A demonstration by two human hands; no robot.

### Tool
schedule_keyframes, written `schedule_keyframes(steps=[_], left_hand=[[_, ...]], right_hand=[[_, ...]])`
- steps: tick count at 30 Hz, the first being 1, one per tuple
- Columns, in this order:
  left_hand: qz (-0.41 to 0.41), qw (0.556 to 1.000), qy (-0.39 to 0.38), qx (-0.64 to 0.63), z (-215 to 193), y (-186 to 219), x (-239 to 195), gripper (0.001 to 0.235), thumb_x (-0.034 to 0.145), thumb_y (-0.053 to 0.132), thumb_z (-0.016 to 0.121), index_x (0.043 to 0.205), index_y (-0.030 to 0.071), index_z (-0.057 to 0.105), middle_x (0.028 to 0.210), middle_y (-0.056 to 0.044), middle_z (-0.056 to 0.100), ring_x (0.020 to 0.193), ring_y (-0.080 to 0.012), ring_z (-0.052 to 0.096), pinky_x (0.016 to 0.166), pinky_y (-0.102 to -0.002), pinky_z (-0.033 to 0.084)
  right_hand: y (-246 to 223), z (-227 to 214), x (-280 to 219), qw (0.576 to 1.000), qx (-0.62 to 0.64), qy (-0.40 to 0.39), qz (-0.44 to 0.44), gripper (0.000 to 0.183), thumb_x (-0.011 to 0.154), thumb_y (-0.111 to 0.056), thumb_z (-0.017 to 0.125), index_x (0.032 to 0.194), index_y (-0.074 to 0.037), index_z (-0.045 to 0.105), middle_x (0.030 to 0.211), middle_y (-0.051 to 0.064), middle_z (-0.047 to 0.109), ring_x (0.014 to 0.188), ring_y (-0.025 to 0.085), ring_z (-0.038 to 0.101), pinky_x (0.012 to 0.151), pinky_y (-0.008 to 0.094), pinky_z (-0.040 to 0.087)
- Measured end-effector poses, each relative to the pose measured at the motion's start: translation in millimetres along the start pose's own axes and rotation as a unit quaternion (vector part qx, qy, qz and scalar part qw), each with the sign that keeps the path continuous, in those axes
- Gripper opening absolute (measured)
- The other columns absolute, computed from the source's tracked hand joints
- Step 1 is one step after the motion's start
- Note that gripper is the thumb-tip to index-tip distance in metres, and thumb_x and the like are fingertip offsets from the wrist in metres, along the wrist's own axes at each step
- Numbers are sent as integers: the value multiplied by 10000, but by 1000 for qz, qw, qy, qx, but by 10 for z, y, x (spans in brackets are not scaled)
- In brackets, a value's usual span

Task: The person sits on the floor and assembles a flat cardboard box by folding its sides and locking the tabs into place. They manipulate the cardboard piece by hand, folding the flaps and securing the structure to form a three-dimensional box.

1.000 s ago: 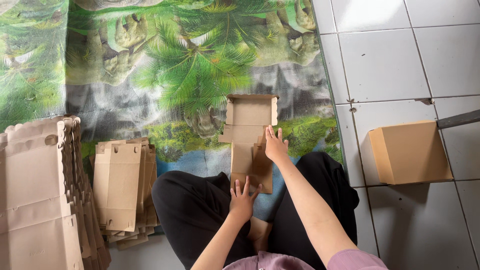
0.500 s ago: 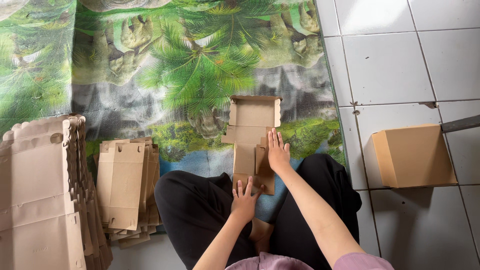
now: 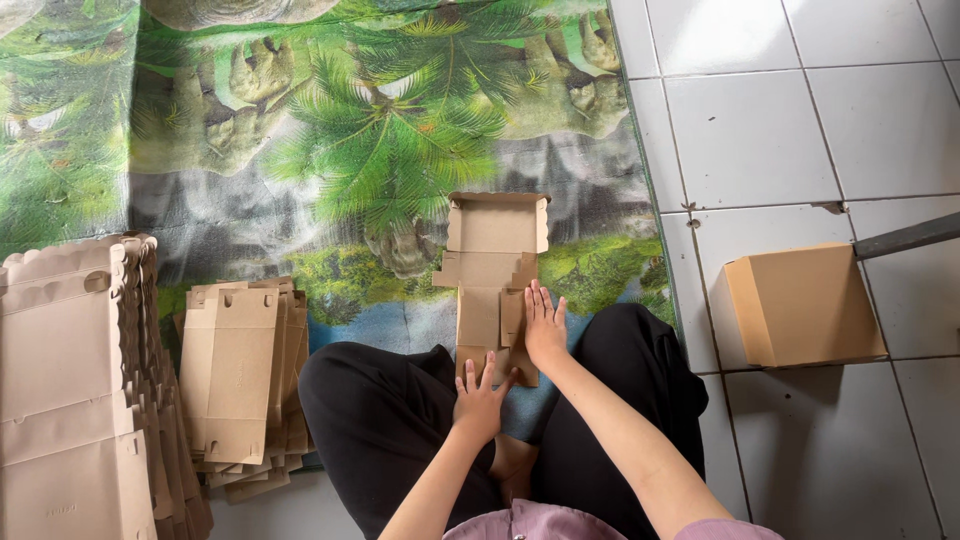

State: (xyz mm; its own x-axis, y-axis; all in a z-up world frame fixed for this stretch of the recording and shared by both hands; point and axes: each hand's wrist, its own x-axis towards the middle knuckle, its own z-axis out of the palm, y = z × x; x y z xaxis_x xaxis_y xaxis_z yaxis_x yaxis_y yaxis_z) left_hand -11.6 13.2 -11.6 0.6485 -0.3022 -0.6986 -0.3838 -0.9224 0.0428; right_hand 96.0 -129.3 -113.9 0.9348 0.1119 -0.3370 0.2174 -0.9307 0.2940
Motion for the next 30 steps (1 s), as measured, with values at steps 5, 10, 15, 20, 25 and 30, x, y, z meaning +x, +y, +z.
schedule_keyframes(steps=[5,10,15,20,25,30], left_hand=[[-6,996,-24,-83,-204,18,-132,901,876,18,511,1515,352,-29,1569,-137,-152,1410,-504,-12,1135,-591,150],[-6,997,-13,-74,-158,33,-133,897,875,24,520,1518,345,-17,1570,-142,-140,1408,-507,3,1130,-594,164],[-14,997,7,-71,-120,45,-140,862,870,17,508,1523,337,46,1569,-145,-148,1404,-515,10,1121,-603,170],[-17,998,25,-60,-75,54,-140,829,887,29,492,1521,344,61,1575,-141,-121,1404,-512,34,1117,-605,177],[-20,997,34,-67,-46,62,-128,800,903,37,463,1514,367,66,1576,-125,-127,1407,-507,34,1114,-608,176],[-27,997,37,-58,-29,76,-133,766,917,49,439,1513,369,82,1579,-121,-117,1411,-497,40,1118,-601,173]], right_hand=[[-104,-74,-177,996,73,-57,15,644,955,-69,286,1512,-77,-36,1587,108,-125,1462,277,-45,1151,543,-45],[-172,-497,-581,996,37,-71,30,627,970,-93,280,1518,-79,-25,1590,102,-113,1461,283,-39,1146,536,-43],[-327,-187,-621,991,51,-117,23,792,963,-320,433,1490,-16,-75,1562,161,-169,1440,338,-132,1138,561,-133],[-398,-102,-703,988,32,-151,22,727,995,-292,356,1482,3,-96,1555,171,-178,1434,343,-155,1124,575,-162],[-415,-144,-825,985,37,-170,12,666,1010,-226,316,1482,3,-94,1554,169,-180,1435,348,-149,1118,576,-181],[-472,-254,-941,979,2,-205,2,656,1001,-146,317,1466,38,-107,1545,216,-164,1426,377,-163,1108,567,-219]])
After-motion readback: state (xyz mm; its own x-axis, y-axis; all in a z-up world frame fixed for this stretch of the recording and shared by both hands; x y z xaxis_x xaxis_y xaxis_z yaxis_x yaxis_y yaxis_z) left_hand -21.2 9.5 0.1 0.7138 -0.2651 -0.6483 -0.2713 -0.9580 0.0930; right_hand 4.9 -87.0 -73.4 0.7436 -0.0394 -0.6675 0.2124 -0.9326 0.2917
